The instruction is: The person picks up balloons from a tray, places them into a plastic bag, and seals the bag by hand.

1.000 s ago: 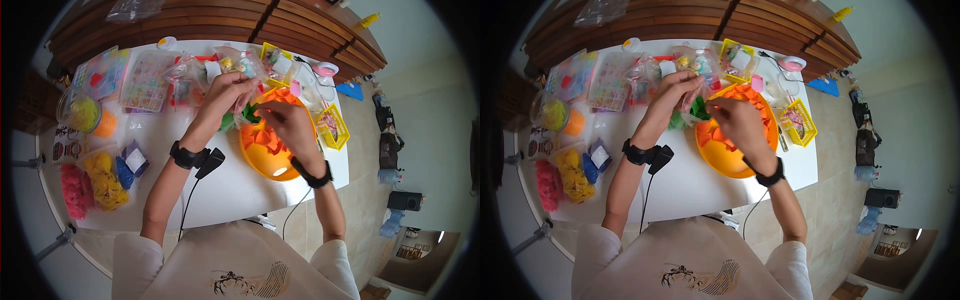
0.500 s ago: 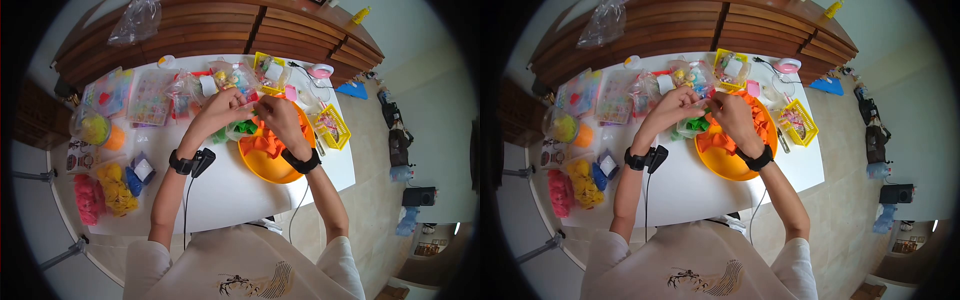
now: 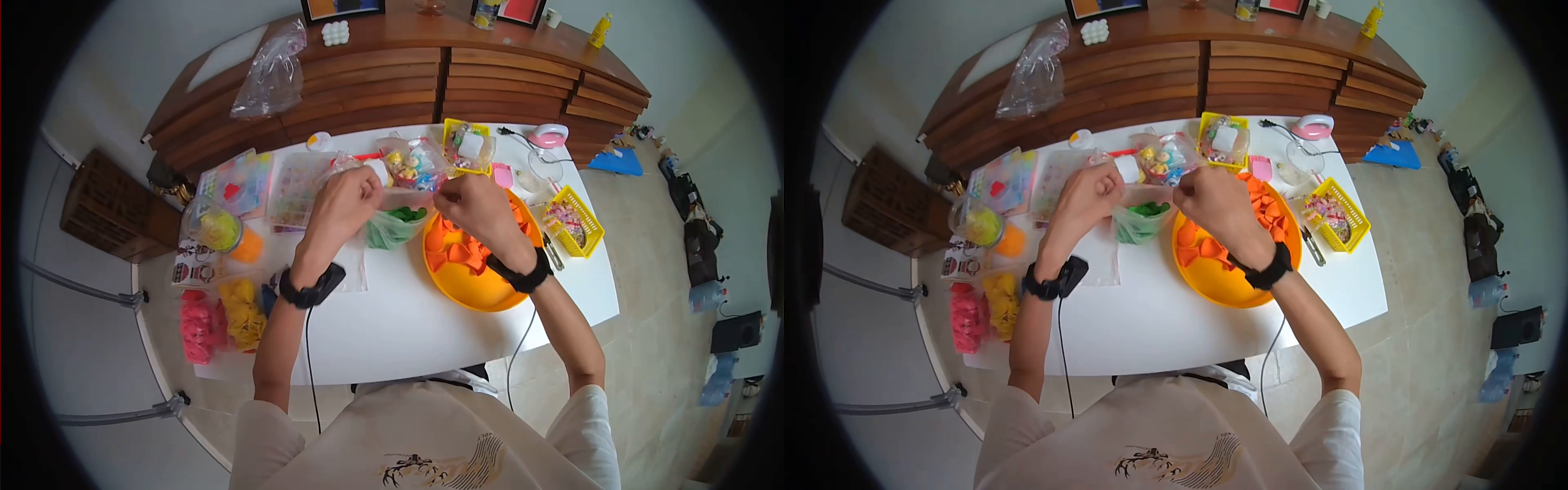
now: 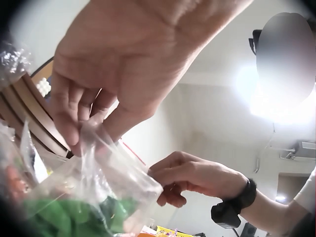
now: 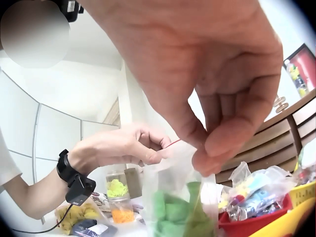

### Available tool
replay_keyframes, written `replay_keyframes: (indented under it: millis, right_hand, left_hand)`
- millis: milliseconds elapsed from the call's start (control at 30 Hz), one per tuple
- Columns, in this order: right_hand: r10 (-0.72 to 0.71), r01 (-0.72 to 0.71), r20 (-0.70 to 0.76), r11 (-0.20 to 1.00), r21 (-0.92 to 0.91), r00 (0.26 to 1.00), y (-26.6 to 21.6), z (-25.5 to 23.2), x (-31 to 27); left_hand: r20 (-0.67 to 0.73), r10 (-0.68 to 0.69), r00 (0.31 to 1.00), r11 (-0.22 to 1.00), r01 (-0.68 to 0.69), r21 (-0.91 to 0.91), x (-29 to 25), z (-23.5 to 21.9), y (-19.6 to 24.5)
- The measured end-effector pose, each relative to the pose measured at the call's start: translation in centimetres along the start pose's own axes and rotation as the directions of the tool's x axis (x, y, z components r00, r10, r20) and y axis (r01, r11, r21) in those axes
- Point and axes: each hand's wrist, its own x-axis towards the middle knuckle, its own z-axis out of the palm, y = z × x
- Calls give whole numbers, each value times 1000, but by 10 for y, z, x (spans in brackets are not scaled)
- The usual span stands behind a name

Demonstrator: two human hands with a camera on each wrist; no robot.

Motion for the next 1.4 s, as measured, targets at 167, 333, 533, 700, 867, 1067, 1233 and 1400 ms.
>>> replay_keyframes:
  millis: [167,333,533,700,867,1067,1233,1400]
  right_hand:
    - [-95,93,-63,995,-40,993,-6,6,-3]
    - [-73,76,-33,990,116,997,-6,6,-12]
    - [45,-61,89,981,185,995,6,18,-19]
    - [23,-46,110,976,213,994,-9,11,-36]
    - [-36,24,48,974,225,998,-3,12,-35]
    - [-58,41,72,973,227,996,-10,6,-32]
    - [-33,-21,145,934,357,989,-9,2,-25]
    - [13,-100,180,872,480,984,5,10,-24]
  left_hand:
    - [118,73,990,991,-58,-123,-18,-7,-13]
    - [81,1,997,967,20,-254,-33,-15,-11]
    - [305,-25,952,964,104,-246,-53,-6,-33]
    - [277,73,958,976,-12,-216,-64,-4,-34]
    - [336,-123,934,872,264,-414,-66,-24,-21]
    - [75,-113,991,965,127,-229,-62,-34,0]
    - [-75,32,997,998,-36,-52,-57,-27,-5]
    - [-91,71,993,991,-80,-105,-54,-20,-6]
